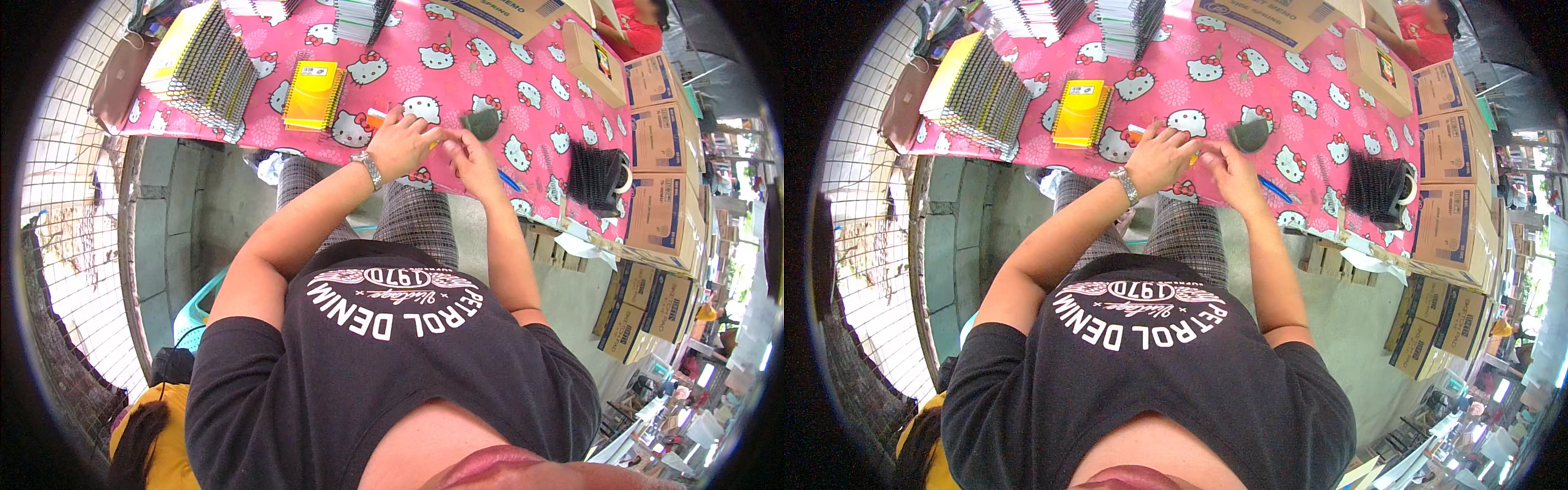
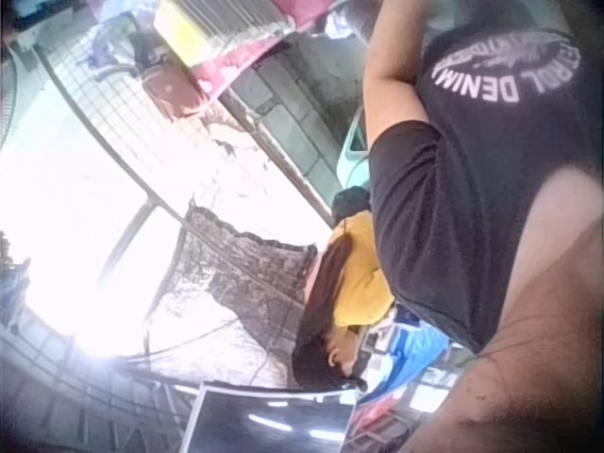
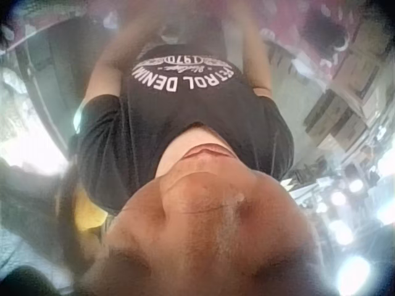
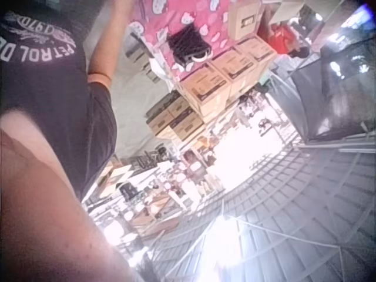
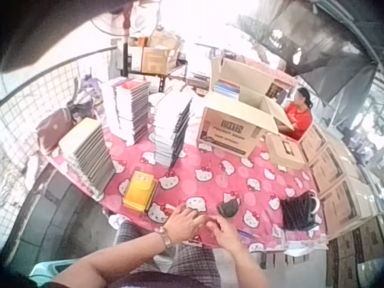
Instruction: The person assembles small yellow notepads by hand, inserting metal spiral coils through pre-punched holes in the covers and pages, then stacking the finished items on a table.
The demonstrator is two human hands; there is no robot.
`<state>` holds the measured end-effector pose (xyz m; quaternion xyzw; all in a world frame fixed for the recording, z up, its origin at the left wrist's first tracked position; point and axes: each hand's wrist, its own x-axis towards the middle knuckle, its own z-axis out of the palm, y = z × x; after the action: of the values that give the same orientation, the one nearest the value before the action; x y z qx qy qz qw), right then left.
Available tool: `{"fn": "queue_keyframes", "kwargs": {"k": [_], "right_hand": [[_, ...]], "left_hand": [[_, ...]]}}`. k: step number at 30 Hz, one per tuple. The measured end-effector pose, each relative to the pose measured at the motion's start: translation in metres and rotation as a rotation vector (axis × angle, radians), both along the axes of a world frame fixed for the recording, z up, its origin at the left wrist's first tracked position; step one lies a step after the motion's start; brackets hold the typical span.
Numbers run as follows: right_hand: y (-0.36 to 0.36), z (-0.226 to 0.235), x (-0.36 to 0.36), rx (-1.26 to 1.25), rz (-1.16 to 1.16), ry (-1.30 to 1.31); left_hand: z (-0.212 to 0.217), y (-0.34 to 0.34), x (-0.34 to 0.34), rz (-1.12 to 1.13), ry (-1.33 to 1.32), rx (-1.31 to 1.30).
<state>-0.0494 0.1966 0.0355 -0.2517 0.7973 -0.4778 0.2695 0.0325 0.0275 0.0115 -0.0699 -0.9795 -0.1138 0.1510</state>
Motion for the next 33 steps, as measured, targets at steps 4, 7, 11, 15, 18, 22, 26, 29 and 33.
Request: {"fn": "queue_keyframes", "kwargs": {"k": [4,7,11,15,18,22,26,29,33], "right_hand": [[0.002,-0.006,-0.008,-0.037,0.081,0.504],[0.003,-0.005,-0.012,0.063,0.086,0.193],[-0.005,0.007,-0.010,0.065,0.119,0.126],[0.009,-0.028,-0.067,0.096,0.007,0.442],[0.020,-0.041,-0.090,0.390,0.007,1.021],[0.007,-0.017,-0.081,0.101,0.245,0.305],[-0.010,0.003,-0.047,-0.306,0.454,-0.438],[-0.012,-0.005,-0.048,-0.159,0.364,-0.274],[-0.013,-0.008,-0.038,-0.074,0.305,-0.226]], "left_hand": [[0.001,0.000,-0.003,-0.012,-0.043,0.014],[-0.003,-0.002,-0.004,-0.025,-0.009,0.046],[-0.007,-0.008,-0.001,-0.046,-0.024,0.059],[-0.002,-0.007,-0.004,-0.085,-0.076,0.058],[-0.006,-0.011,-0.004,-0.154,-0.068,0.015],[-0.008,-0.005,0.017,0.169,0.196,0.027],[-0.018,-0.015,0.017,0.208,0.063,0.015],[-0.014,-0.027,0.009,0.014,0.004,0.168],[-0.006,-0.033,0.005,-0.027,-0.071,0.228]]}}
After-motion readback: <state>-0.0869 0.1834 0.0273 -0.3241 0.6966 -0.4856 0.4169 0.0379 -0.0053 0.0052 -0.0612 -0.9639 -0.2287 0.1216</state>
